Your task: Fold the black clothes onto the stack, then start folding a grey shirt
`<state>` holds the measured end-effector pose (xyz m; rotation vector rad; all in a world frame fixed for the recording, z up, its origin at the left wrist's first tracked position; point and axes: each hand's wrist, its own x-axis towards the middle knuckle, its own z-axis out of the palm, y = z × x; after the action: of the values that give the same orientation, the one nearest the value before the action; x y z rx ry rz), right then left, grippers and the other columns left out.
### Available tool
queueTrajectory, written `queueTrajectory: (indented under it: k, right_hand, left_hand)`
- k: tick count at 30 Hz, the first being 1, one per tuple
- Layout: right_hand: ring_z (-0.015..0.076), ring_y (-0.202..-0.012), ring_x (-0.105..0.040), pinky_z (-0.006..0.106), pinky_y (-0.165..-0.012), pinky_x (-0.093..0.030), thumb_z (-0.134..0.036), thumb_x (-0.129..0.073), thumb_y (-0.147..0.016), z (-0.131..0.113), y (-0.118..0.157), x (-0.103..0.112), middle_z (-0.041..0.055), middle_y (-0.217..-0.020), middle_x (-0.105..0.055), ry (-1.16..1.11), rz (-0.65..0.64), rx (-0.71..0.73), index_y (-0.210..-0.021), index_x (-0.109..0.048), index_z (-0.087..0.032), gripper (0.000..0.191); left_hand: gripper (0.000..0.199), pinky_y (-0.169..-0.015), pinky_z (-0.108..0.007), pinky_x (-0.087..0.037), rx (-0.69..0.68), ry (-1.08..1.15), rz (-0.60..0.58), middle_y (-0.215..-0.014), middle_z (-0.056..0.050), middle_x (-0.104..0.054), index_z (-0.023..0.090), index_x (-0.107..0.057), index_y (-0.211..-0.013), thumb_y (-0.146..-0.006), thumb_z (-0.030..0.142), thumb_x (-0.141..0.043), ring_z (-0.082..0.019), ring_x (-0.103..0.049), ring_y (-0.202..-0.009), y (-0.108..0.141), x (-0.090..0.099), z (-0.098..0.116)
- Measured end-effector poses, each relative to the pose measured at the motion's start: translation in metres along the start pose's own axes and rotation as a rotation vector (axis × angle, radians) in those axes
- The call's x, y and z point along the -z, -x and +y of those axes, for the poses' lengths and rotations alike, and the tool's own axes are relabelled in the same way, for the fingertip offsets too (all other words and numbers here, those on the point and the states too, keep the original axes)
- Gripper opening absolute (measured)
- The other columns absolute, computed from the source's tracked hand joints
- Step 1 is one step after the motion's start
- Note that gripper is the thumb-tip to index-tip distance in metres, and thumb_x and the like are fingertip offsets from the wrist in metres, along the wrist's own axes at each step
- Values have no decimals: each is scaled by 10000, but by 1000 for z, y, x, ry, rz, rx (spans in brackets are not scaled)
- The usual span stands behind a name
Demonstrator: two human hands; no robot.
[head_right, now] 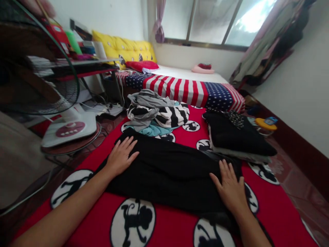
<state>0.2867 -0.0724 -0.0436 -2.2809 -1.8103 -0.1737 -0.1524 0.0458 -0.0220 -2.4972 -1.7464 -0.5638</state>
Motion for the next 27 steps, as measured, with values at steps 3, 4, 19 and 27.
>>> queueTrajectory:
  k: [3, 4, 19, 27]
  right_hand:
    - [338, -1368, -409, 683, -1074, -249, -559, -260, -932, -13, -2, 10, 154, -1421, -516, -116, 191, 57, -1331, -515, -179, 607]
    - [331, -1320, -472, 658, -1086, -255, -550, -289, -935, -23, -2, 15, 150, -1361, -574, -166, 255, 89, -1267, -561, -191, 560]
    - [245, -1273, -513, 442, -1030, -480, -236, -556, -882, -225, 37, 42, 90, -1388, -517, -921, -147, 415, -1311, -522, -264, 431]
    - [288, -1197, -564, 373, -784, -571, -264, -739, -678, -279, -1, 34, 142, -1442, -435, -1195, -329, 206, -1439, -353, -266, 853]
  left_hand:
    - [356, -1143, -463, -314, 99, 85, 163, -1406, -98, -533, 212, -662, -1183, -941, 345, -436, -269, -460, -1322, 1, 6, -2]
    - [335, -1120, -442, -351, 159, 108, 234, -1373, -104, -550, 211, -677, -1143, -935, 324, -439, -267, -487, -1289, 0, 7, -3]
    - [581, -671, -349, -484, 603, 579, -203, -704, -115, -714, 154, -692, -671, -588, 728, -655, -333, -690, -790, -23, 30, -64]
    - [595, -786, -355, -544, 402, 971, -270, -978, -91, -754, 149, -703, -965, -611, 626, -687, -279, -698, -907, -25, 58, -36]
